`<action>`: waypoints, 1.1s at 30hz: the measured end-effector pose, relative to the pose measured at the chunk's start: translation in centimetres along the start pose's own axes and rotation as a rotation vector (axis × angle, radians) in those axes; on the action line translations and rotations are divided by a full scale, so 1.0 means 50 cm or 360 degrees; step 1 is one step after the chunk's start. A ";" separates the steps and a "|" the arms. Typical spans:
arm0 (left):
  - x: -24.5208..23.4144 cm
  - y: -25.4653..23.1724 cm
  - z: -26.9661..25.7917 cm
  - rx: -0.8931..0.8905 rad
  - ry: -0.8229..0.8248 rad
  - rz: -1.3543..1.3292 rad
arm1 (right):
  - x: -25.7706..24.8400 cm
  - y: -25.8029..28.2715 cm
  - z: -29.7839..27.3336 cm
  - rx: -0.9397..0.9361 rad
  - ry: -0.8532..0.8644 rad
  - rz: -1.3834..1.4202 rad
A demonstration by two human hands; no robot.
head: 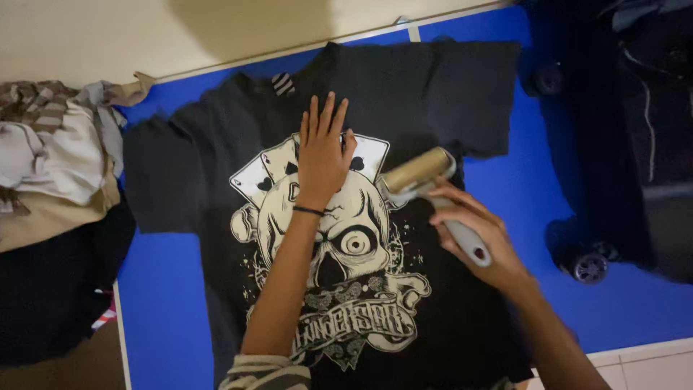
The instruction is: The person folds a black t-shirt on a blue table, then places it into a suitcase. They then unfold a second black t-shirt with a skull graphic, smooth it out, and use a lint roller to clean the surface.
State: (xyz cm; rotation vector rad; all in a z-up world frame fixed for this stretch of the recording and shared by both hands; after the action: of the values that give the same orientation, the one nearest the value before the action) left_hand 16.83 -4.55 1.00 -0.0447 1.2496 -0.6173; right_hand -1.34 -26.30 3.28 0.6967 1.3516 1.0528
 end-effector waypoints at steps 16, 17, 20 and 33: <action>-0.004 0.024 -0.005 0.0044 0.0166 -0.0401 | -0.009 0.070 0.015 -0.0253 -0.0276 -0.0156; -0.005 0.008 -0.021 0.0078 0.0168 -0.0372 | -0.007 0.074 0.020 -0.0289 -0.0285 -0.0198; -0.011 -0.032 -0.073 0.0156 0.0179 -0.0249 | -0.009 0.090 0.017 -0.0325 -0.0245 -0.0271; -0.036 -0.060 -0.131 0.0114 0.0108 0.0018 | -0.030 0.078 0.044 -0.0204 -0.0092 -0.0111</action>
State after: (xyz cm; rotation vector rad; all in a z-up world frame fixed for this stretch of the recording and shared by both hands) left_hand 9.41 -4.29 1.43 0.0432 1.2917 -0.6577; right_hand 0.17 -25.69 7.71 0.5771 1.2387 1.0461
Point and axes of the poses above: each hand's wrist, its own z-axis towards the middle knuckle, its own x-axis out of the palm, y = z × x, the point moved 8 cm from there along z, towards the middle knuckle, and after that the axes turned 5 degrees about -x, right-handed, at the moved point
